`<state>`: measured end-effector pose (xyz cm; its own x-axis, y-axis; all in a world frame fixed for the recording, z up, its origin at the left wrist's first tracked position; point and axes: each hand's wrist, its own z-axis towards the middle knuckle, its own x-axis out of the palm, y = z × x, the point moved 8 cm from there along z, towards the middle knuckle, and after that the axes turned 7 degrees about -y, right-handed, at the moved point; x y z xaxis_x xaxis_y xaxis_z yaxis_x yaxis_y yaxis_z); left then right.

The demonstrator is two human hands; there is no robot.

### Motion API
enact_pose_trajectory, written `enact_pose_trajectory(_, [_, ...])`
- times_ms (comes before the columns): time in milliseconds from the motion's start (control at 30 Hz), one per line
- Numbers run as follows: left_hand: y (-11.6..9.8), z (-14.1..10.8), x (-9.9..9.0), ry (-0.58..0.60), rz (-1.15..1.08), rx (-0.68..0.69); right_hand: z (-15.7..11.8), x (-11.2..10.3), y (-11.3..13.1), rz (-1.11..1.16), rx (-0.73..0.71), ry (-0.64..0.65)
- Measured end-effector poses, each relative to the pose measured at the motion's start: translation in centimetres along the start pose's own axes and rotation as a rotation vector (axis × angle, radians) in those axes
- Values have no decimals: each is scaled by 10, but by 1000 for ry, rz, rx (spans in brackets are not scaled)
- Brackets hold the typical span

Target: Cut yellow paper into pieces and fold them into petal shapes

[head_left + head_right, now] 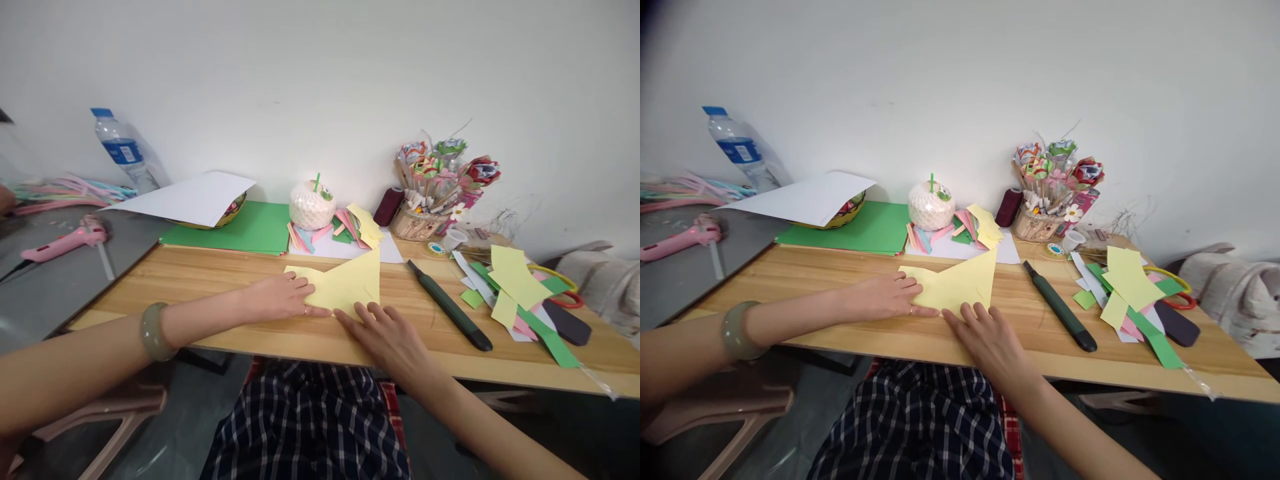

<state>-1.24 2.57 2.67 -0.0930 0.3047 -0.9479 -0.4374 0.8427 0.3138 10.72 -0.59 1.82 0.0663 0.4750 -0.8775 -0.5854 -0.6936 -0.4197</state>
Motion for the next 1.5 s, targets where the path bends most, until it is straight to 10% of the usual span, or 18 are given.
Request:
enact_pose_trajectory(467, [10,-33,11,25,-139,-16,-58,4,-22,-166,-6,13])
enact_pose_trajectory(1067, [36,-94,17,-92,-330,-225,-58,2,-27,-108,11,-9])
enact_pose_trajectory(1333, [73,-57,1,-279,-525,-570,-64,-6,-31,-40,18,-59])
enact_pose_trajectory(1500, [72,4,8,-200,-610,-618,-70,-17,-45,-2,95,-173])
